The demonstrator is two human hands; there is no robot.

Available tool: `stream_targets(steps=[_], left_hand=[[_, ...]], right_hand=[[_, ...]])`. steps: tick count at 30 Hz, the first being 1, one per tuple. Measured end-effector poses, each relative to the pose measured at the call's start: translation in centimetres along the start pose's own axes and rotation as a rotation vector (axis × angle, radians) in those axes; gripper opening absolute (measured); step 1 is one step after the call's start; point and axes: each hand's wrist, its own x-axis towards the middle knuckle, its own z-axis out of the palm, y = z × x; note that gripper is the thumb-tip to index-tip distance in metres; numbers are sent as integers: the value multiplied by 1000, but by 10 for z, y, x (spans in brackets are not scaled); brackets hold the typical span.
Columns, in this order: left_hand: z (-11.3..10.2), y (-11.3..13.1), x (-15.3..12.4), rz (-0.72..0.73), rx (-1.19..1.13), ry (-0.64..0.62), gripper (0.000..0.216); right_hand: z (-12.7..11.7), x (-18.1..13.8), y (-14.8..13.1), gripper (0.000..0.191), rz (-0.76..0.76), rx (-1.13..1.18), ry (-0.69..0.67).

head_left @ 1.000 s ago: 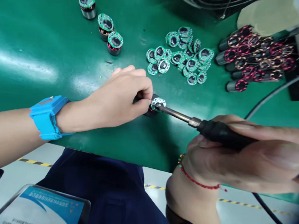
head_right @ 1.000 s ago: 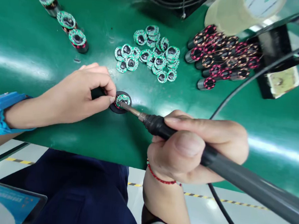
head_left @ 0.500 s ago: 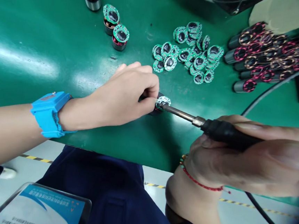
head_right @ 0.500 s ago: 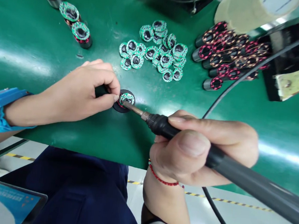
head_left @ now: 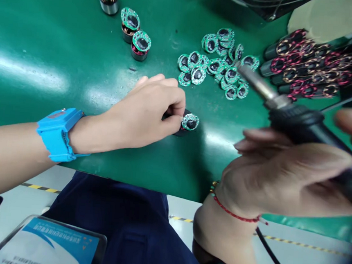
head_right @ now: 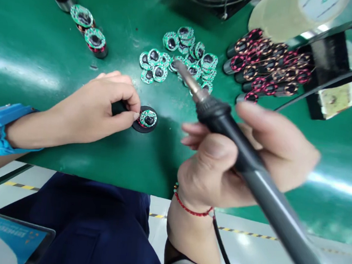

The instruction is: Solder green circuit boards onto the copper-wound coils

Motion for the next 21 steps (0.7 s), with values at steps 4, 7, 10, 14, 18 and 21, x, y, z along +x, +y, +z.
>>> stream_targets(steps=[4, 7, 10, 14, 18, 21], left_hand=[[1, -1, 0, 21, -6, 30, 13], [1, -2, 1, 27, 8, 27, 13], [0, -4, 2, 46, 4, 8, 11], [-2, -4, 3, 89, -18, 9, 11], [-4, -6, 3, 117, -45, 35, 13], [-3, -8, 1, 147, -50, 27, 11]], right_hand=[[18, 13, -18, 50, -36, -26, -41], [35, 20, -31, 52, -84, -88, -77], [46, 23, -37, 60, -146, -139, -97], [51, 23, -37, 54, -158, -124, -86], [50, 23, -36, 54, -148, -92, -48], [49, 24, -38, 54, -188, -87, -8]])
